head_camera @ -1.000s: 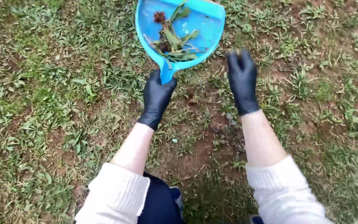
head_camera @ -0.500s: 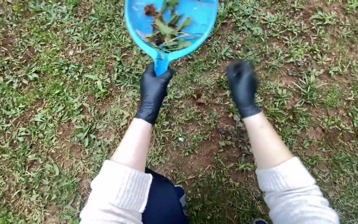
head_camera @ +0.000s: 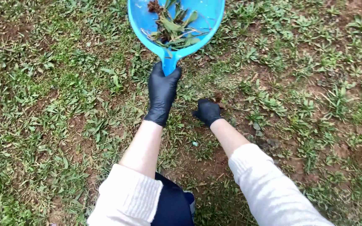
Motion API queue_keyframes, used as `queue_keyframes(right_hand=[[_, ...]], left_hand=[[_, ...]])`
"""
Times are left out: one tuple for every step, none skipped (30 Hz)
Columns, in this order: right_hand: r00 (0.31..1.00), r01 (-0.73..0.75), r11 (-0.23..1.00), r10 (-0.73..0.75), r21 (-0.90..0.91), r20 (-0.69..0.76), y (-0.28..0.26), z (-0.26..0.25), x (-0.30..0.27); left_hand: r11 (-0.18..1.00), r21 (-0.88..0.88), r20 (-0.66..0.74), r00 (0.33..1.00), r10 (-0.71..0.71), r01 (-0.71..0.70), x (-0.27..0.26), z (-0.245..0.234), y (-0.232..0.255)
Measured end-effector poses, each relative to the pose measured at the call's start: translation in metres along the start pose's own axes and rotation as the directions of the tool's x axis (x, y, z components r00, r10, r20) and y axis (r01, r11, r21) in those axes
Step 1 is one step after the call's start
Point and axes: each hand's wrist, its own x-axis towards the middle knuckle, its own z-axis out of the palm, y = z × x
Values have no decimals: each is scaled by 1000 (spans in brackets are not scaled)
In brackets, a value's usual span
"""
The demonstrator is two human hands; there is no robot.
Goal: The person picks up leaves and yard debris from the grass by hand and places them into a blue dustpan.
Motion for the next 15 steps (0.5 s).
queue_keyframes(right_hand=[[1000, 5, 999, -5, -45, -8, -3, -3, 7], [1000, 7, 996, -9, -89, -15, -5, -6, 13], [1000, 11, 996, -12, -90, -10, -7, -5, 18], [1000, 24, 992, -24, -120, 0, -8, -4, 24], [999, 38, 988, -37, -151, 10, -10, -4, 30], [999, 42, 987, -41, -152, 13, -9, 2, 35], [999, 44, 987, -46, -155, -12, -7, 8, 39], [998, 41, 987, -48, -158, -41, -4, 13, 44], [998, 41, 986, -48, -159, -42, -5, 15, 49], [997, 57, 986, -66, -157, -52, -6, 19, 52], [995, 72, 985, -83, -155, -61, -7, 24, 54], [995, 74, 985, -84, -156, -58, -9, 25, 54], [996, 56, 987, -66, -151, -61, -12, 26, 54], [997, 36, 989, -46, -144, -63, -13, 27, 53], [997, 36, 989, -45, -144, -60, -15, 25, 50]], left_hand=[[1000, -5, 2, 1000, 5, -5, 0, 0, -1], [1000, -11, 5, 1000, 10, -10, -1, 0, -2], [1000, -10, 2, 1000, 5, -5, -1, -1, -2], [999, -32, 8, 1000, -1, 1, -1, -1, -1], [998, -55, 15, 1000, -7, 8, -2, -2, 0], [998, -56, 10, 1000, -10, 10, 1, -2, -1], [999, -44, 13, 1000, -10, 10, 3, -2, -2], [999, -33, 20, 1000, -7, 7, 6, -1, -2], [999, -34, 19, 1000, -6, 7, 6, 1, -2], [999, -41, 28, 999, -17, 18, 5, 1, -2], [998, -48, 36, 999, -27, 29, 4, 2, -2], [998, -48, 34, 999, -30, 32, 6, 2, -4], [999, -34, 35, 999, -30, 31, 8, 2, -5], [999, -20, 39, 999, -30, 31, 9, 3, -7], [999, -19, 39, 999, -34, 35, 9, 3, -6]])
